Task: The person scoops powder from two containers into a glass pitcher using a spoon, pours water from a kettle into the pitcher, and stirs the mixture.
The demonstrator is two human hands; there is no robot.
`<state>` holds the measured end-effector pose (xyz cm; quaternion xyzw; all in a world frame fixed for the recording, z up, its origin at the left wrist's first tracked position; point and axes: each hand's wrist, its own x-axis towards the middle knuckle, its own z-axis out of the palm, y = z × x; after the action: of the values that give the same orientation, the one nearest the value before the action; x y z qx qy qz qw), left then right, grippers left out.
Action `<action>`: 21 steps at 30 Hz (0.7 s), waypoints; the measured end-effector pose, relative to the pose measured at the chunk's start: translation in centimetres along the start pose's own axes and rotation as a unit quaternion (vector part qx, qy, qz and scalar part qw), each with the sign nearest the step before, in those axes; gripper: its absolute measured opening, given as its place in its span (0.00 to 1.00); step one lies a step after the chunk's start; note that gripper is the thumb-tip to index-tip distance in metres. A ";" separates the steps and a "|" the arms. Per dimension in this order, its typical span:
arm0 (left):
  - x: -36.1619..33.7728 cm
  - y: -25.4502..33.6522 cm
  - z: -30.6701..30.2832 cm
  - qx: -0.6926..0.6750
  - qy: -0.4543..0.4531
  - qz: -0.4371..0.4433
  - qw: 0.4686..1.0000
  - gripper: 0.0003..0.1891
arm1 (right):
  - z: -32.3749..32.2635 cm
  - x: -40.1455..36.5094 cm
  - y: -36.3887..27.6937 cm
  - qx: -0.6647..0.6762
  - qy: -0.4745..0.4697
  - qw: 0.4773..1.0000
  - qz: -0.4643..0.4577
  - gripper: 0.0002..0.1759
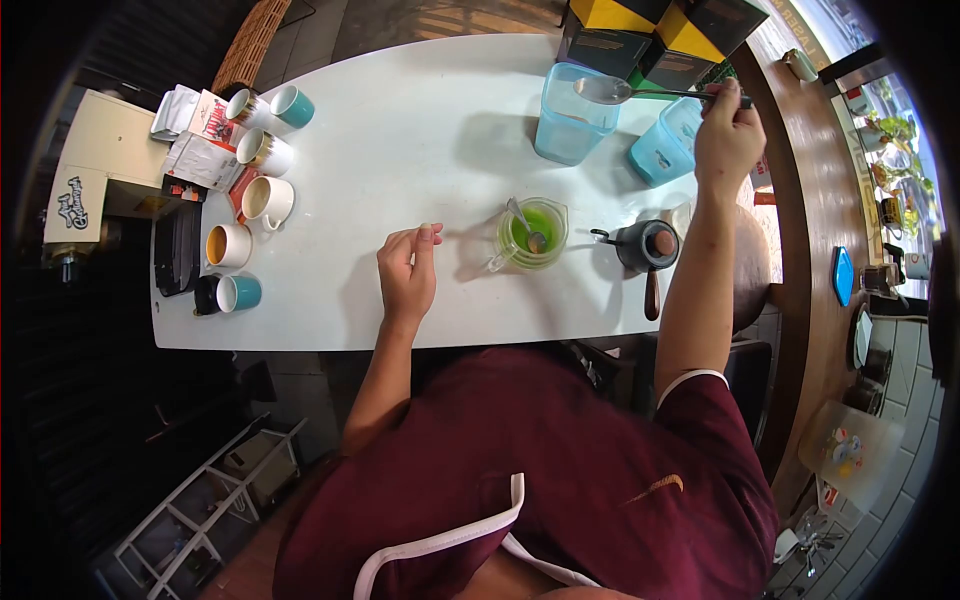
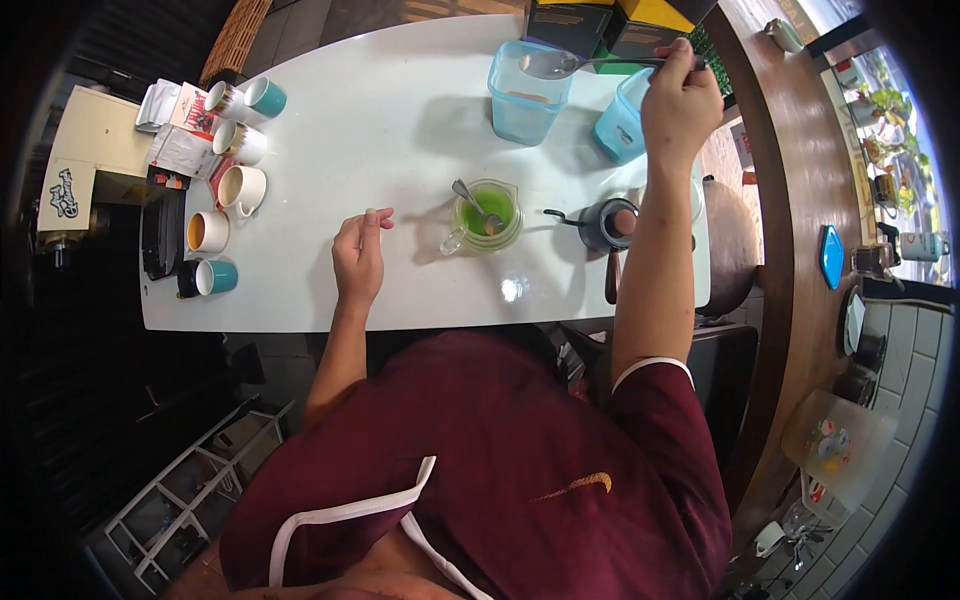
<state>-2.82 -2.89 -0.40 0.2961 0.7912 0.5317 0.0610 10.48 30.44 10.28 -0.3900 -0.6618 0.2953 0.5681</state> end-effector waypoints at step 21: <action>0.9 -0.5 1.4 -0.008 -0.074 0.054 0.996 0.22 | -5.8 -11.4 -3.8 0.144 0.071 0.987 0.013 0.17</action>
<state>-3.19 -1.45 -1.22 0.3765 0.7630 0.5173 0.0927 16.05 18.43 8.55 -0.3331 -0.5655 0.3665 0.6595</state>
